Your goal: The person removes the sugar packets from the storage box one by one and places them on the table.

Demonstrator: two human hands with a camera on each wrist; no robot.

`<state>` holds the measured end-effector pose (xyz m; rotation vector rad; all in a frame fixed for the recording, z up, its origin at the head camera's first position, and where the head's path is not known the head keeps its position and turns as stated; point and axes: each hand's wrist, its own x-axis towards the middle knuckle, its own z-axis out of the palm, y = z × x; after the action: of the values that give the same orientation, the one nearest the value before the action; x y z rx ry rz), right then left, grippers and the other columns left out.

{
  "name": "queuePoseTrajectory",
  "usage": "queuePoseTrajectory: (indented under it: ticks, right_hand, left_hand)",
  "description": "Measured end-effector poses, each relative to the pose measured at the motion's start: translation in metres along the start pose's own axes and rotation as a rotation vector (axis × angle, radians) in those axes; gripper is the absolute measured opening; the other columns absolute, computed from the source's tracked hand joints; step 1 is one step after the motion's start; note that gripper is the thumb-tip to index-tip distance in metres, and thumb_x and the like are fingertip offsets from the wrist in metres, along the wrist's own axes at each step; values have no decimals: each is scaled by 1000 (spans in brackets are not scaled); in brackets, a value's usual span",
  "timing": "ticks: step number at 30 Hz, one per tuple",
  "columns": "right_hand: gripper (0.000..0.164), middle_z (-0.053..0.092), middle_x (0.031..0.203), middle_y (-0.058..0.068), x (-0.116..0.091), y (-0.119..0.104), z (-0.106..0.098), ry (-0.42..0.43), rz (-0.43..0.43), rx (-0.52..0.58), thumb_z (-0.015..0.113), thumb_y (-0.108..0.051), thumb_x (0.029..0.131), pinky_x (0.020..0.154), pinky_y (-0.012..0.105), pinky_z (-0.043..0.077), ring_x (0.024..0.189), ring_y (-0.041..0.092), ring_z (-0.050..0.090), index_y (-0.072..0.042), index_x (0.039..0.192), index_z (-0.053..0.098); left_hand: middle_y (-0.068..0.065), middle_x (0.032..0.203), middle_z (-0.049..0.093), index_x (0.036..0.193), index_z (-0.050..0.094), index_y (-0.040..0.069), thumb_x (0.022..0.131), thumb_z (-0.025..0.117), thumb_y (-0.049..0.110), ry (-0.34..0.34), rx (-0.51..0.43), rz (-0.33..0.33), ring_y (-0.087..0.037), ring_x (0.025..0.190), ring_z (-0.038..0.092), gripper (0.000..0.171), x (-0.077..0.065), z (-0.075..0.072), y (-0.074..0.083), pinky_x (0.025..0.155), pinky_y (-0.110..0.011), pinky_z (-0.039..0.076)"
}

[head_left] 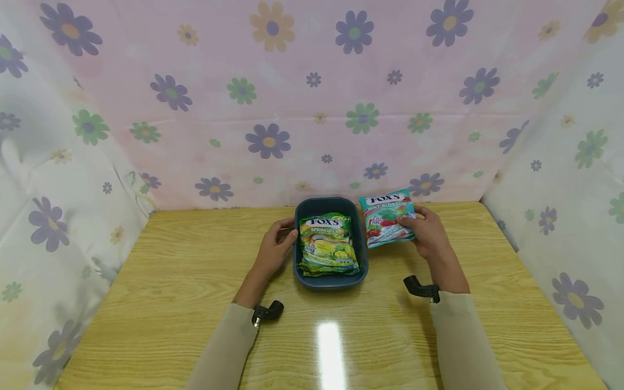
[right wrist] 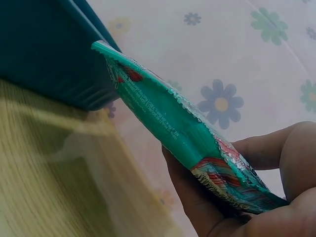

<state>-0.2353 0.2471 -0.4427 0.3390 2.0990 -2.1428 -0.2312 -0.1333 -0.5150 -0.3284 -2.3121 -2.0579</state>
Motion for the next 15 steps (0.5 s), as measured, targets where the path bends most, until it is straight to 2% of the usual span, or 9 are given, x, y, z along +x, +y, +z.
queuePoseTrajectory:
  ticks: [15]
  right_hand:
    - [70,60,116,8,11,17,1,15,13,15,62,-11,108,73,22,60,83,6,70,3,165,25]
  left_hand:
    - [-22,146,56,151,52,2,110,59,12,-5,-2,-1,-36,137,56,43,0,0,0,116,-50,44]
